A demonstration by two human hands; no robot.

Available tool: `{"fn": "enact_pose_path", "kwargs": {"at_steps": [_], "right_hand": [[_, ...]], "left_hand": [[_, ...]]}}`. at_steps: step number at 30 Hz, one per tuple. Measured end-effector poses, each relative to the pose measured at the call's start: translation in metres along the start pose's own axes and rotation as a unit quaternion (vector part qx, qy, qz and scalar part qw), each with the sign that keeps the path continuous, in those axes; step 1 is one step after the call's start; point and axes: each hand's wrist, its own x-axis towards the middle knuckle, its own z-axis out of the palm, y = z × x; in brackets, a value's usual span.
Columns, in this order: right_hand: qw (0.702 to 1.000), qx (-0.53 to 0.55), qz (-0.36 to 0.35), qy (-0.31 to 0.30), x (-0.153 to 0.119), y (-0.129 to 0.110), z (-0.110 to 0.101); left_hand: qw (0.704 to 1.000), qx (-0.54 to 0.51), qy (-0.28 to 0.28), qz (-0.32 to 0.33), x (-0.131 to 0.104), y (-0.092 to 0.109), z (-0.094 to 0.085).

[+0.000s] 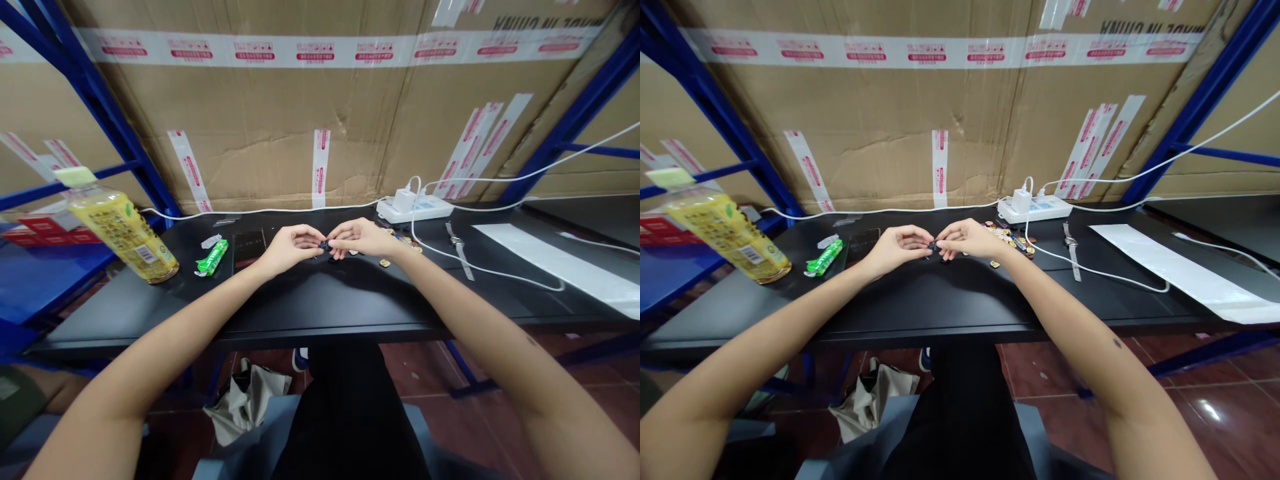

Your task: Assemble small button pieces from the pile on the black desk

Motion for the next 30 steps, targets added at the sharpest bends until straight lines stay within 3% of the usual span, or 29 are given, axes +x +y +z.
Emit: {"fn": "enact_pose_path", "kwargs": {"at_steps": [18, 30], "right_hand": [[1.0, 0.012, 0.001, -0.004, 0.0001, 0.0014, -0.0039], [1.0, 0.018, -0.017, -0.006, 0.0006, 0.0018, -0.004]], "left_hand": [[0.999, 0.026, -0.005, 0.019, 0.0015, -0.0013, -0.0018], [0.997, 0.074, 0.004, -0.018, 0.0008, 0.0011, -0.0017]]}}
